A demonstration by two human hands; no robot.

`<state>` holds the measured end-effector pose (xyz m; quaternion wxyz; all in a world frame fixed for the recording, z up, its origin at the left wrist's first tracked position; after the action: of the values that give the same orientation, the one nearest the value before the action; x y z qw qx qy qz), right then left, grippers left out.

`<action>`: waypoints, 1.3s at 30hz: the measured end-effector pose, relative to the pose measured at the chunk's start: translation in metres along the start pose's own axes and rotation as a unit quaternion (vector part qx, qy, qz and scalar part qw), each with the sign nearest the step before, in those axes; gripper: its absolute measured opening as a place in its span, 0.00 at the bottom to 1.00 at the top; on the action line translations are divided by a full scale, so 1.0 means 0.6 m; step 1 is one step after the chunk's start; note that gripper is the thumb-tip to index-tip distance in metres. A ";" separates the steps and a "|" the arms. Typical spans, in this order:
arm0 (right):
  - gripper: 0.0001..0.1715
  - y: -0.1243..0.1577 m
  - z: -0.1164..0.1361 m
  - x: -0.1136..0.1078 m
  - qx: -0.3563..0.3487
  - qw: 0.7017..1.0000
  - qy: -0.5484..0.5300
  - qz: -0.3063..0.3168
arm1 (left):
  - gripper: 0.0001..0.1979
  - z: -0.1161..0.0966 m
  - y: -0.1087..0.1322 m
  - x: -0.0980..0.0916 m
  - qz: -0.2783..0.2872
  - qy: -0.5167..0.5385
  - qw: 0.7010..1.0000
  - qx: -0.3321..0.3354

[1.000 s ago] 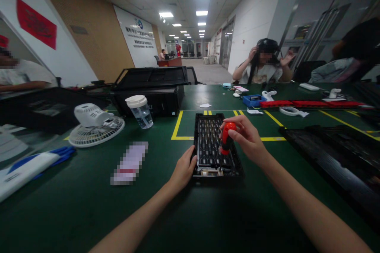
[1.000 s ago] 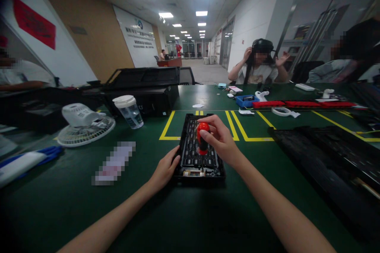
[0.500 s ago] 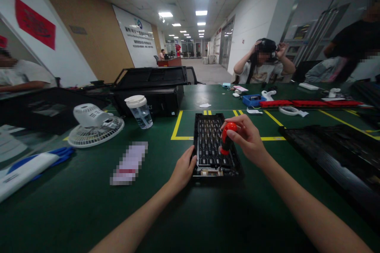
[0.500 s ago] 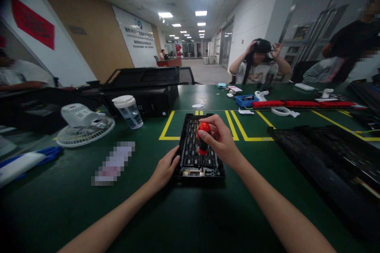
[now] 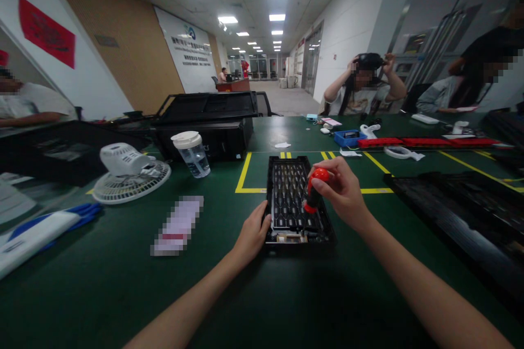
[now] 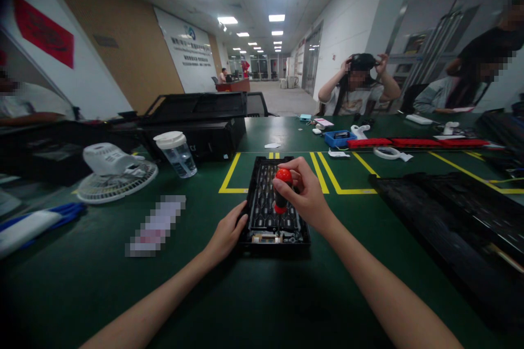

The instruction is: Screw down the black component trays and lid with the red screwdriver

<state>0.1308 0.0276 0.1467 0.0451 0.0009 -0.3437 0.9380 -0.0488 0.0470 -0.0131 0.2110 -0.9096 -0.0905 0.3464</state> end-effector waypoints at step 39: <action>0.13 0.012 0.039 -0.032 -0.101 0.962 0.193 -0.163 | 0.24 0.001 0.000 0.002 0.014 -0.007 1.000 -0.007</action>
<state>0.1486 0.0051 0.1594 0.2626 -0.1283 -0.4170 0.8607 -0.0481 0.0477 -0.0143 0.1990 -0.9097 -0.0821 0.3552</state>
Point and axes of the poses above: each hand's wrist, its own y-axis away from the middle knuckle, its own x-axis out of the palm, z = x × y, the point moved 10 cm from there along -y, towards the middle knuckle, and after that the axes turned 15 degrees about -z, right-handed, at the moved point
